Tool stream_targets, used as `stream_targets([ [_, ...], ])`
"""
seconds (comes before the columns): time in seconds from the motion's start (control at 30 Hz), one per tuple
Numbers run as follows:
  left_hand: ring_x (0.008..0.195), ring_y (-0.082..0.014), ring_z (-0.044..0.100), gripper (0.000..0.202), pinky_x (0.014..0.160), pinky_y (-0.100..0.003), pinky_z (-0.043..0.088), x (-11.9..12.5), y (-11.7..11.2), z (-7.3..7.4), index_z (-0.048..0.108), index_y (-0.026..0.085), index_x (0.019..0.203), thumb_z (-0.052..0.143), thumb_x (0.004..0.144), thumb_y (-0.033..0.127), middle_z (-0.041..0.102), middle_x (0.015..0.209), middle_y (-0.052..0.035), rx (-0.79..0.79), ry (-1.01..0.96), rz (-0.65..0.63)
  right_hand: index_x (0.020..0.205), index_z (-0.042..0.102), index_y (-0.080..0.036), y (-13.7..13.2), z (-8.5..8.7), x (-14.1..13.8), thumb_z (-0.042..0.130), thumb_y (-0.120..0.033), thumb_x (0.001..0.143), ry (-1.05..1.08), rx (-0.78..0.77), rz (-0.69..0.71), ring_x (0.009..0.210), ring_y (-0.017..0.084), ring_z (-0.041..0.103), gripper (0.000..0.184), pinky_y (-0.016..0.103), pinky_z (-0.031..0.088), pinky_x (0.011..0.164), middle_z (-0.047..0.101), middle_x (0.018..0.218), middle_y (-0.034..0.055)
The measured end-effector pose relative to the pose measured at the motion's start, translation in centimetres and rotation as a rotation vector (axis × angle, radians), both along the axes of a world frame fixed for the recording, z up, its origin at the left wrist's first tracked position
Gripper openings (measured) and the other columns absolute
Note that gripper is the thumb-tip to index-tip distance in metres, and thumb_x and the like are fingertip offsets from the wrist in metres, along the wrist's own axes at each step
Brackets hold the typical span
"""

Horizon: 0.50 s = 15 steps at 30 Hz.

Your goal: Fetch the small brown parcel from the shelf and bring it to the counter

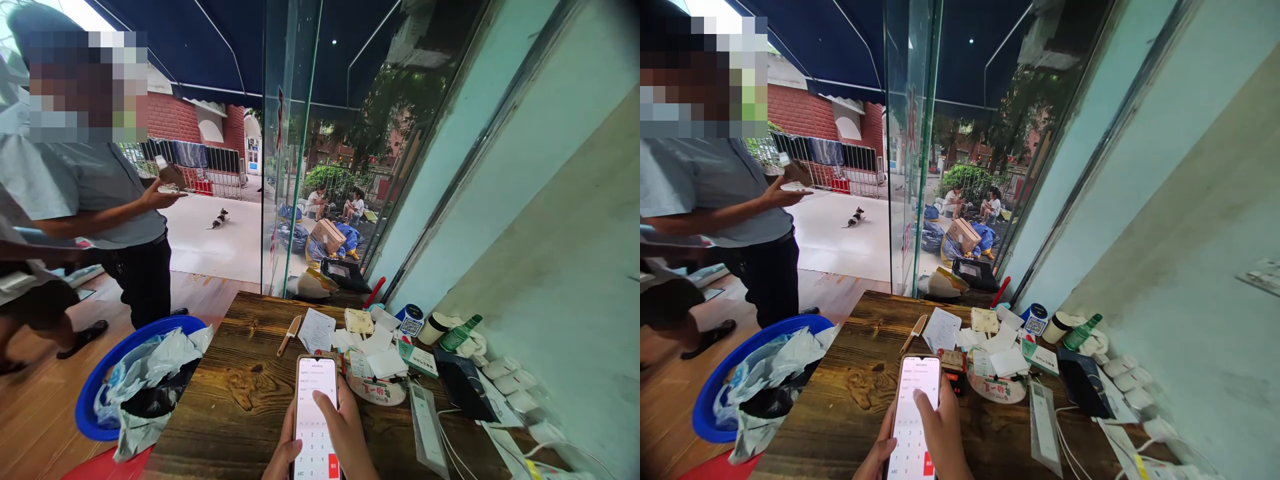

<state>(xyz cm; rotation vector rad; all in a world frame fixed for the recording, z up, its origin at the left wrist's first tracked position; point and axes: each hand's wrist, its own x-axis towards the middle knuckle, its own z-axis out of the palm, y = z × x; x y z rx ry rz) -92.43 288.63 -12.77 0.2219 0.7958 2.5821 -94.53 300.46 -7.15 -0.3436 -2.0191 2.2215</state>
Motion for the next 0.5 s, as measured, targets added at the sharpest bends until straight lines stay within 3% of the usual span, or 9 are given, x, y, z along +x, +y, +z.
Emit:
stream_targets([
  [0.13, 0.127, -0.0296, 0.052, 0.051, 0.114, -0.045, 0.029, 0.1, 0.2, 0.1, 0.059, 0.035, 0.126, 0.067, 0.076, 0.034, 0.067, 0.125, 0.0003, 0.053, -0.024, -0.022, 0.116, 0.06, -0.015, 0.7, -0.2, -0.1, 0.065, -0.046, 0.074, -0.033, 0.029, 0.083, 0.103, 0.027, 0.064, 0.052, 0.035, 0.049, 0.092, 0.069, 0.114, 0.0111],
  [0.23, 0.127, -0.0302, 0.052, 0.051, 0.114, -0.046, 0.03, -0.1, 0.2, -0.1, 0.06, 0.032, 0.126, 0.067, 0.076, 0.034, 0.067, 0.125, -0.0008, 0.043, -0.035, -0.023, 0.115, 0.062, -0.016, 0.9, -0.3, 0.0, 0.065, -0.053, 0.075, -0.078, -0.024, 0.068, 0.105, 0.027, 0.064, 0.055, 0.034, 0.05, 0.093, 0.069, 0.115, 0.01],
  [0.37, 0.131, -0.0333, 0.047, 0.049, 0.113, -0.047, 0.032, -0.3, 0.5, -0.3, 0.067, 0.03, 0.115, 0.075, 0.068, 0.04, 0.07, 0.118, -0.0012, 0.039, -0.101, 0.007, 0.106, 0.068, -0.019, 1.1, -1.5, 0.5, 0.066, -0.061, 0.071, -0.129, -0.077, -0.082, 0.11, 0.028, 0.063, 0.055, 0.031, 0.055, 0.084, 0.07, 0.114, 0.0077],
  [0.43, 0.133, -0.0357, 0.044, 0.051, 0.112, -0.048, 0.033, -0.4, 0.5, -0.2, 0.069, 0.029, 0.11, 0.079, 0.062, 0.044, 0.069, 0.119, -0.0011, 0.027, -0.148, 0.041, 0.101, 0.07, -0.02, 1.3, -2.5, 0.6, 0.067, -0.062, 0.07, -0.104, -0.047, -0.145, 0.112, 0.029, 0.061, 0.053, 0.031, 0.056, 0.083, 0.07, 0.114, 0.0073],
  [0.5, 0.133, -0.0363, 0.042, 0.053, 0.11, -0.051, 0.035, -0.3, 0.5, 0.1, 0.066, 0.028, 0.113, 0.077, 0.065, 0.048, 0.064, 0.127, -0.0024, -0.004, -0.179, 0.073, 0.095, 0.07, -0.022, 1.5, -3.3, 0.5, 0.07, -0.062, 0.067, -0.093, 0.012, -0.161, 0.113, 0.03, 0.061, 0.049, 0.033, 0.057, 0.085, 0.071, 0.112, 0.0067],
])
